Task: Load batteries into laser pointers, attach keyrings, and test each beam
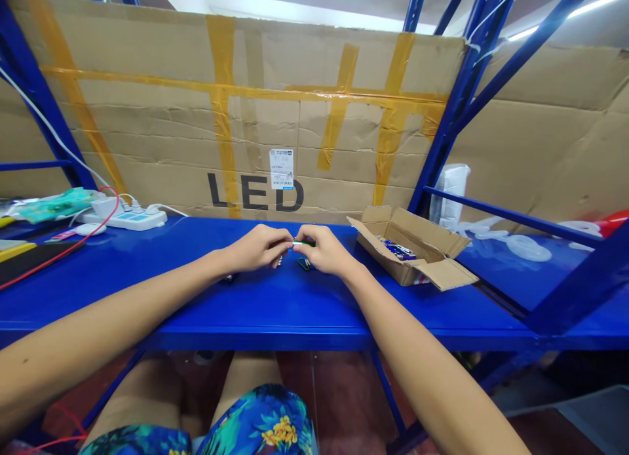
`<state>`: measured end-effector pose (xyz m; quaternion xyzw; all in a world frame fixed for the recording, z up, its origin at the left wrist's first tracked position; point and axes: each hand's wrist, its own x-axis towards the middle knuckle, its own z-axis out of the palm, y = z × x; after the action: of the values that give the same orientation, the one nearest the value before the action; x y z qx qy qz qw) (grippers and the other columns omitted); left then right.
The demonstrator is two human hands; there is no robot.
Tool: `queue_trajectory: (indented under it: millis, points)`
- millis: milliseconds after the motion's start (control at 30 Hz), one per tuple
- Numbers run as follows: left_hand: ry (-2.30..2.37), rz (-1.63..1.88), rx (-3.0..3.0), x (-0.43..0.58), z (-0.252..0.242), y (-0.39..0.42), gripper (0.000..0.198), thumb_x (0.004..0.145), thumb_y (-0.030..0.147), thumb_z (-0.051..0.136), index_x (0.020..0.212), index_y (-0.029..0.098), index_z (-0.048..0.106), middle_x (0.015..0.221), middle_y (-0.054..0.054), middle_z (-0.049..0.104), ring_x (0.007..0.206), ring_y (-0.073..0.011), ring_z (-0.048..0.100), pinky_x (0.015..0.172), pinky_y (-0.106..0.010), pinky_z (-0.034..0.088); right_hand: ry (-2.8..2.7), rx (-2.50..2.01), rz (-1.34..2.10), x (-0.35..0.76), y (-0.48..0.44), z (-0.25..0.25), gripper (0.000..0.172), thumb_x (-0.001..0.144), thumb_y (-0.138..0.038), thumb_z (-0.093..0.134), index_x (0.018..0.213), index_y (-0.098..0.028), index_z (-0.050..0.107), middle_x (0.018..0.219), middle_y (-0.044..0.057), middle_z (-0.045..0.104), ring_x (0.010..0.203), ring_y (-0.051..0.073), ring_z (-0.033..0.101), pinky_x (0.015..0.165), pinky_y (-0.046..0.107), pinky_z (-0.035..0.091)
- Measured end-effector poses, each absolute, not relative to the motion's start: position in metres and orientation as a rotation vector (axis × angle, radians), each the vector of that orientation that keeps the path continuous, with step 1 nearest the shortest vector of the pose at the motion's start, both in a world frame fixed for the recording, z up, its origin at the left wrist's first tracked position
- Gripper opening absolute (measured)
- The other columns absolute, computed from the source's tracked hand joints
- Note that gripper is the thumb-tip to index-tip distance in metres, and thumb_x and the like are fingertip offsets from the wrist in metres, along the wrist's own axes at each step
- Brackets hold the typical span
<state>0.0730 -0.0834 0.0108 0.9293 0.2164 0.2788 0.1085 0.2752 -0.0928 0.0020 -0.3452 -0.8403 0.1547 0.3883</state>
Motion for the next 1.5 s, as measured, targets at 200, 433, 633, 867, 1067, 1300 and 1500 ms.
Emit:
queue_trajectory:
  millis: [200,433,633,867,1067,1300,1500]
  points:
    - [0.611,0.747,3.201,0.072,0.002,-0.076,0.019,0.096,0.016,0.037,0.090,0.015,0.055,0.078,-0.005,0.063,0.067,-0.0146,0.058,0.063,-0.026,0.040,-1.993,-0.927,0.984,0.279,-0.091,0.004,0.021,0.074,-0.033,0.069,0.072,-0.017,0.056,0.052,-0.006,0.044,0.045,0.008,0.035,0.045,0.022,0.026]
    - [0.545,0.585,3.541,0.071,0.003,-0.075,0.027,0.086,0.002,0.037,0.101,0.015,0.055,0.084,-0.006,0.063,0.067,-0.0148,0.058,0.062,-0.026,0.043,-1.763,-0.888,1.624,0.286,-0.087,0.007,0.027,0.073,-0.026,0.073,0.067,-0.017,0.048,0.050,-0.009,0.035,0.038,0.001,0.017,0.034,0.016,0.012]
    - [0.470,0.540,3.638,0.073,0.002,-0.078,0.030,0.088,0.002,0.032,0.102,0.014,0.056,0.081,-0.007,0.063,0.067,-0.0159,0.060,0.062,-0.026,0.044,-1.717,-0.848,1.952,0.294,-0.080,0.008,0.025,0.074,-0.027,0.074,0.072,-0.012,0.053,0.058,-0.005,0.045,0.041,-0.001,0.011,0.032,0.013,0.009]
    - [0.580,0.666,3.411,0.077,0.003,-0.077,0.026,0.092,0.007,0.035,0.103,0.014,0.057,0.090,-0.008,0.066,0.075,-0.0163,0.063,0.067,-0.026,0.046,-1.656,-0.862,2.001,0.295,-0.081,0.013,0.018,0.078,-0.024,0.069,0.081,-0.008,0.060,0.059,-0.004,0.047,0.041,-0.001,0.012,0.033,0.013,0.011]
    - [0.865,0.932,3.002,0.078,0.003,-0.066,0.022,0.097,0.025,0.042,0.106,0.015,0.060,0.097,-0.008,0.070,0.089,-0.0195,0.065,0.077,-0.031,0.048,-1.645,-0.936,1.553,0.296,-0.087,0.020,0.020,0.073,-0.014,0.072,0.091,-0.014,0.065,0.065,0.000,0.056,0.051,0.008,0.048,0.042,0.019,0.038]
    - [0.808,0.633,3.221,0.086,-0.012,-0.068,0.022,0.093,0.024,0.050,0.100,0.017,0.069,0.099,-0.010,0.068,0.096,-0.0227,0.059,0.087,-0.038,0.045,-1.448,-0.998,1.378,0.302,-0.073,0.012,0.022,0.074,-0.010,0.067,0.096,-0.014,0.064,0.069,0.003,0.062,0.063,0.013,0.059,0.057,0.026,0.049]
    - [0.789,0.416,3.232,0.094,-0.015,-0.078,0.025,0.092,0.028,0.051,0.104,0.022,0.072,0.102,-0.009,0.069,0.104,-0.0264,0.055,0.092,-0.041,0.040,-1.457,-0.921,1.410,0.295,-0.075,0.009,0.031,0.073,-0.010,0.066,0.103,-0.017,0.062,0.069,0.000,0.059,0.062,0.013,0.058,0.059,0.028,0.049]
